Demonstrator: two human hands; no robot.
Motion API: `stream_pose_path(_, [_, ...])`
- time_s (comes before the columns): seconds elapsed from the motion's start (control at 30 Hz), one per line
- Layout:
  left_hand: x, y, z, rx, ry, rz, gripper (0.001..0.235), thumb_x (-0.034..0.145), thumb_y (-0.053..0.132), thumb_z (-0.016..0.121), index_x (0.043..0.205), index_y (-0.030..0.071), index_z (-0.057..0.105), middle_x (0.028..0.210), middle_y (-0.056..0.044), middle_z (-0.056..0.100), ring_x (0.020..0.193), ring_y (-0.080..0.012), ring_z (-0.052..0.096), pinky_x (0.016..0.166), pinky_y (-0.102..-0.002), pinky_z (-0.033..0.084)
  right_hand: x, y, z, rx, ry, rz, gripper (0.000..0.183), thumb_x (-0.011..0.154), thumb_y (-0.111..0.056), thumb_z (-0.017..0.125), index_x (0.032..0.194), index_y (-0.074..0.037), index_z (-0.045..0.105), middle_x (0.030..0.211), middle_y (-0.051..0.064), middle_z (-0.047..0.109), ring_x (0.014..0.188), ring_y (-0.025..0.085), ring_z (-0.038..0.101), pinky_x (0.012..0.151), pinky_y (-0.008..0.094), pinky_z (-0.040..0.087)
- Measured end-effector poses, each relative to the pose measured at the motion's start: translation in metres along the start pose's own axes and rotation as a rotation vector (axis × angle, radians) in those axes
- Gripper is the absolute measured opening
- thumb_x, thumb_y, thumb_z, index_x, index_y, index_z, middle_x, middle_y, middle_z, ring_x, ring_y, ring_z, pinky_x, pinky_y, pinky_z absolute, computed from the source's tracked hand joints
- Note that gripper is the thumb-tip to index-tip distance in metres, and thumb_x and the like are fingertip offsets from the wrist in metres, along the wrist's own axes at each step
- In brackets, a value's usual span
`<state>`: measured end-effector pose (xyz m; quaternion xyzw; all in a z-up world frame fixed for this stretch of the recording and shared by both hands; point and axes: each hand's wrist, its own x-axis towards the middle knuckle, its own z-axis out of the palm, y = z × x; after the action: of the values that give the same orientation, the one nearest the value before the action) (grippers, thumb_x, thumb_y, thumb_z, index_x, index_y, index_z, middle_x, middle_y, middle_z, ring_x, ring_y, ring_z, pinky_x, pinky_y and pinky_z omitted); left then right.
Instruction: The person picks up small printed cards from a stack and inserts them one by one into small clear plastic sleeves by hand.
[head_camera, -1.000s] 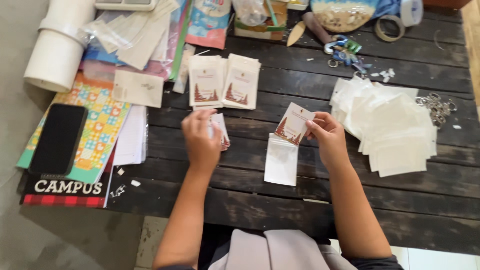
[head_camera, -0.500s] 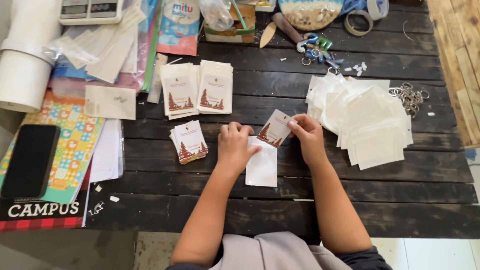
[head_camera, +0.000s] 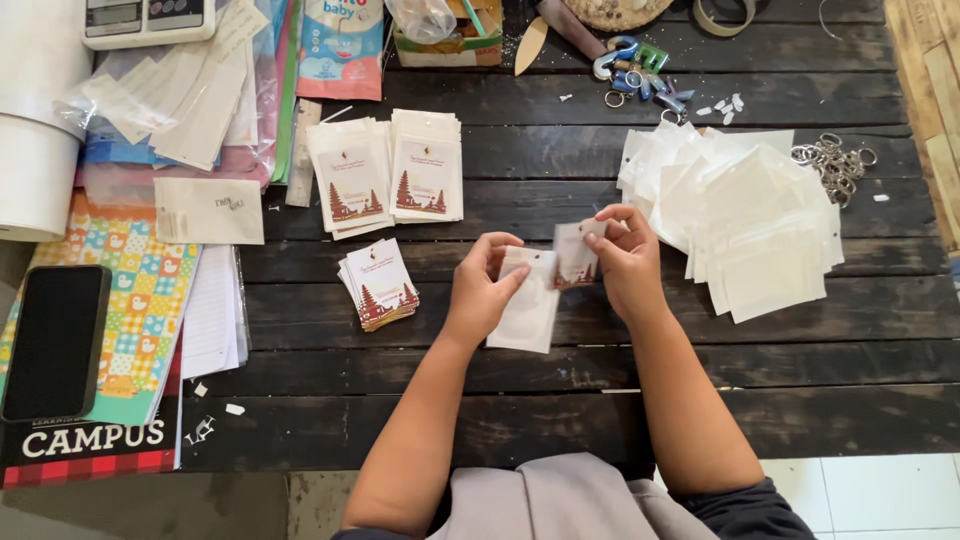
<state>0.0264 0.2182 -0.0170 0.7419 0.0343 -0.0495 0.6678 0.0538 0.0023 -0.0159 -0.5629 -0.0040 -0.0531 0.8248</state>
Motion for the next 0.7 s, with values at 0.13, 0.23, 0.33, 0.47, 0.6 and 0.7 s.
stream_pose_path(0.13, [-0.001,0.009,0.004,-0.418,-0.038,-0.077,0.036,0.082,0.009,0.081,0.116,0.013,0.071,0.093,-0.004,0.073,0.080,-0.0102,0.069,0.070,-0.025,0.061,-0.010,-0.015,0.020,-0.100,0.012,-0.028,0.022,0.090,0.008,0.064,0.111,-0.001,0.060,0.086,0.012,0.065,0.076,0.015,0.063,0.071,0.029,0.053])
stream_pose_path(0.23, [-0.004,0.018,0.003,-0.624,-0.066,-0.188,0.034,0.084,0.007,0.078,0.117,0.003,0.072,0.088,-0.009,0.073,0.074,-0.0156,0.073,0.068,-0.030,0.063,-0.022,-0.042,0.045,-0.238,0.045,0.002,0.015,0.083,0.011,0.056,0.092,0.003,0.064,0.076,0.012,0.059,0.036,0.013,0.049,0.040,0.027,0.047])
stream_pose_path(0.33, [-0.003,0.018,0.002,-0.682,-0.067,-0.222,0.034,0.084,0.007,0.078,0.117,0.002,0.072,0.087,-0.011,0.075,0.075,-0.0182,0.075,0.068,-0.032,0.064,-0.016,-0.033,0.036,-0.636,-0.026,-0.158,0.021,0.086,0.000,0.069,0.099,-0.012,0.080,0.073,0.002,0.061,0.058,0.009,0.044,0.060,0.025,0.042])
stream_pose_path(0.47, [0.000,0.011,0.003,-0.632,-0.045,-0.165,0.031,0.084,0.006,0.078,0.115,0.002,0.073,0.087,-0.008,0.075,0.076,-0.0147,0.073,0.069,-0.029,0.063,-0.016,-0.028,0.031,-0.783,-0.116,-0.293,0.012,0.088,-0.016,0.082,0.100,-0.019,0.083,0.067,-0.003,0.062,0.051,0.008,0.042,0.052,0.023,0.039])
stream_pose_path(0.6, [0.000,0.008,0.005,-0.545,-0.001,-0.130,0.029,0.082,0.006,0.080,0.110,0.002,0.075,0.085,-0.006,0.074,0.073,-0.0120,0.071,0.066,-0.027,0.062,-0.018,-0.033,0.033,-0.838,-0.110,-0.432,0.008,0.093,-0.021,0.079,0.100,-0.020,0.083,0.074,-0.001,0.063,0.055,0.011,0.043,0.054,0.026,0.042])
stream_pose_path(0.7, [0.001,0.006,0.007,-0.500,0.015,-0.114,0.028,0.082,0.006,0.079,0.110,0.002,0.075,0.085,-0.004,0.073,0.074,-0.0089,0.070,0.066,-0.025,0.062,-0.016,-0.032,0.032,-0.854,-0.096,-0.512,0.012,0.093,-0.023,0.080,0.104,-0.020,0.082,0.084,-0.001,0.063,0.058,0.012,0.045,0.056,0.027,0.044])
